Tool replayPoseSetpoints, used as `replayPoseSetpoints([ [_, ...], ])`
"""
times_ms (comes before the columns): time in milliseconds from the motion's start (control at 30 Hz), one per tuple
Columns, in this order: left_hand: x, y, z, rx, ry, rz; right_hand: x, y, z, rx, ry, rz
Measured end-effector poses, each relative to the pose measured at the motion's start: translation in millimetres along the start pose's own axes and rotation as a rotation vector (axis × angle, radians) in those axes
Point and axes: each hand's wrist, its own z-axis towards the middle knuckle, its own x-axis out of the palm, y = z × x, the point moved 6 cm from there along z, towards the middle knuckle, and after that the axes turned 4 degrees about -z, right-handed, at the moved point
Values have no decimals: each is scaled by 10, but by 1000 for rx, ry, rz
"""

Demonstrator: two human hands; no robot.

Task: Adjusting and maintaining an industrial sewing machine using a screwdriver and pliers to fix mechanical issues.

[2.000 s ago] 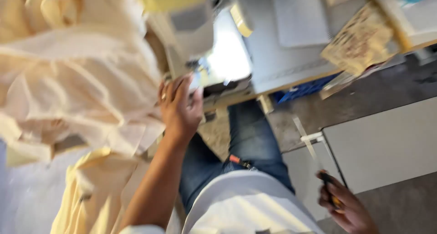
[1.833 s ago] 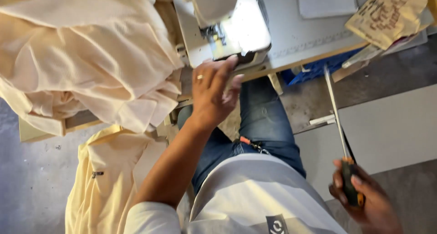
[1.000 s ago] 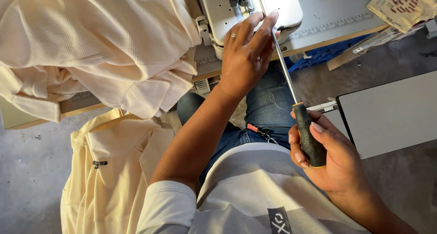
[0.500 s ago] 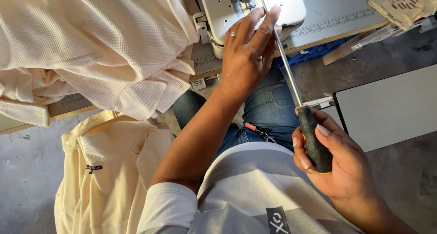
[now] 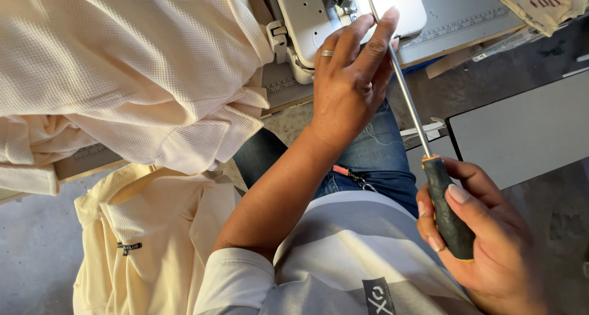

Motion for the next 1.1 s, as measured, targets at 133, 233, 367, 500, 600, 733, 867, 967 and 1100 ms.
replayPoseSetpoints([
  [133,-71,-48,56,26,-26,-47,74,142,-93,-68,15,-54],
  [233,-99,-43,81,24,-13,-94,78,145,-154,45,-209,-196],
  [367,-77,-23,75,-23,-1,-124,236,196,-238,-257,-256,-809],
  [500,11,26,35,-81,24,-105,416,284,-369,-946,-332,-1846],
  [600,12,10,51,-82,-37,-119,365,292,-373,-897,-351,-1821],
  [733,23,27,60,-79,-65,-111,484,386,-455,-704,-313,-1595],
  [867,61,62,33,-82,-76,-97,422,307,-410,-425,-237,-1042],
  [967,82,60,50,-84,-74,-103,425,367,-447,-632,-275,-1281],
  [1100,51,62,75,-92,-58,-115,644,425,-515,-995,-115,-1632],
])
